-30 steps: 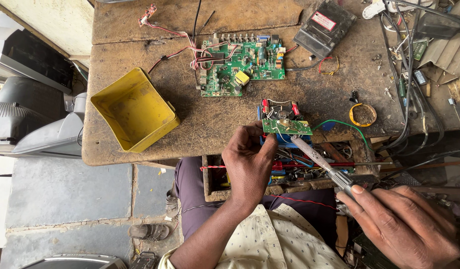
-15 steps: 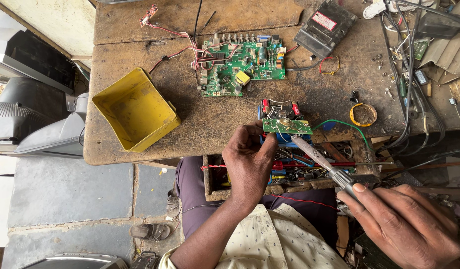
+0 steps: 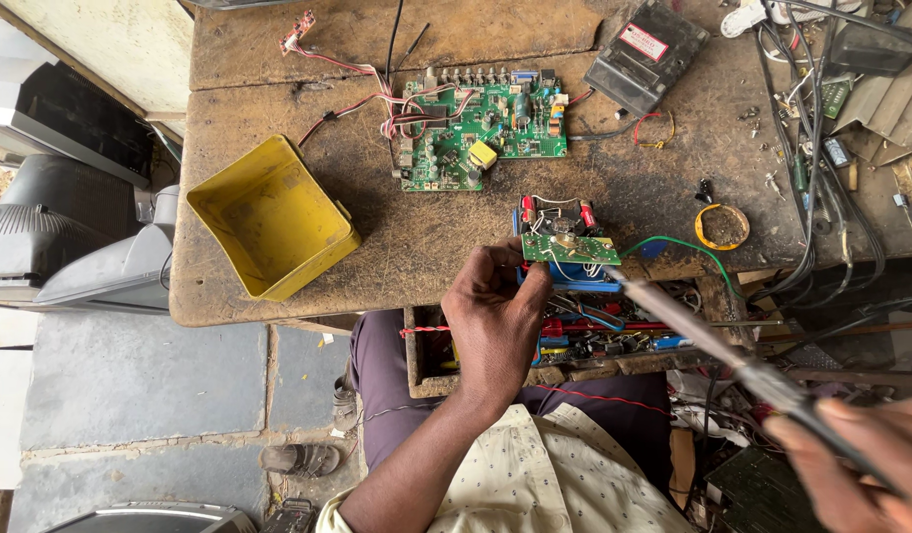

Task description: The person sits at a cluttered workbench and uses a soldering iron to attach wires to a small circuit board. They repeatedly heat solder joints and adjust wire positions while holding the board with the other hand.

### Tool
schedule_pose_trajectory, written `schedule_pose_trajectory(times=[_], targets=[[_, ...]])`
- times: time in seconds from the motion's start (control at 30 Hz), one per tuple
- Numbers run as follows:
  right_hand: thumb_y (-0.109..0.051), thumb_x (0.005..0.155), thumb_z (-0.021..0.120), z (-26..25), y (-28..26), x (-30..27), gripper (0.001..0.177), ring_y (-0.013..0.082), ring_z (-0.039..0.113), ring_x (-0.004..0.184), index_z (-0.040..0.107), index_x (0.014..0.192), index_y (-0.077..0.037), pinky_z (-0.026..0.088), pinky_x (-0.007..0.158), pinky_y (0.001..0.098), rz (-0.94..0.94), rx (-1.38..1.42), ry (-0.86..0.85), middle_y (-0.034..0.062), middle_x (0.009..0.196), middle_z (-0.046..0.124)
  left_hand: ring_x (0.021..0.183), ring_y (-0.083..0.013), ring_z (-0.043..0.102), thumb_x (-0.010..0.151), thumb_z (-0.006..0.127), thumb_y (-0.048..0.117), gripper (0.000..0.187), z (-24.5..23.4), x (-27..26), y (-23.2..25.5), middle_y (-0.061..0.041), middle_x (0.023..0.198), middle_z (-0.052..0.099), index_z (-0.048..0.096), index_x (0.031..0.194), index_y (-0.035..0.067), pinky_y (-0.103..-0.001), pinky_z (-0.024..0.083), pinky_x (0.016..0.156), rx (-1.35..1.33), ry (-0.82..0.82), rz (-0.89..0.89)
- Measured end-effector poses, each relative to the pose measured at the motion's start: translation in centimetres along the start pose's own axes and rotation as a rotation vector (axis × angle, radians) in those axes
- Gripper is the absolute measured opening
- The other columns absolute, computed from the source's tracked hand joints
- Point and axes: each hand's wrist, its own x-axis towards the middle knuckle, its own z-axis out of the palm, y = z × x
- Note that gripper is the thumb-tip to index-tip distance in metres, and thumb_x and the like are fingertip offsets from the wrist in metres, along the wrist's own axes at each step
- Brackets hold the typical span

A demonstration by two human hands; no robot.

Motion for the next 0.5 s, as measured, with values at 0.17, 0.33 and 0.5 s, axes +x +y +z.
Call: schedule_pose_trajectory(times=[0.17,0.33,0.5], targets=[[-0.013,0.085,0.086,0.3,1.6,-2.4,0.041,0.0152,0.064,0.067,0.064,0.115,0.004,0.050,0.059,0.0283,0.170,-0.013,0.075,0.0086,0.091,0.068,0.084,-0.0030,0.063,0.090,0.069,-0.005,0.009,0.1,0.1,-0.3,-0.007,0.093,0.073,0.061,0.094,-0.006,-0.020,0.056,0.073,-0.007,0.006,0.001],[-0.011,0.089,0.084,1.6,1.5,-2.4,0.036,0.0135,0.062,0.067,0.065,0.116,0.003,0.048,0.058,0.0266,0.341,0.054,0.178,0.0073,0.091,0.068,0.088,-0.0039,0.064,0.091,0.069,-0.006,0.009,0.0,0.0,-0.6,-0.008,0.098,0.073,0.062,0.096,-0.006,-0.021,0.057,0.076,-0.066,-0.003,0.011],[-0.010,0.093,0.082,3.8,0.6,-0.6,0.031,0.0118,0.060,0.067,0.065,0.116,0.002,0.046,0.058,0.0249,0.548,0.195,0.317,0.0060,0.092,0.068,0.088,-0.0041,0.066,0.092,0.069,-0.005,0.009,-0.1,0.1,-0.5,-0.007,0.101,0.074,0.064,0.098,-0.005,-0.020,0.056,0.076,-0.035,-0.014,-0.011]])
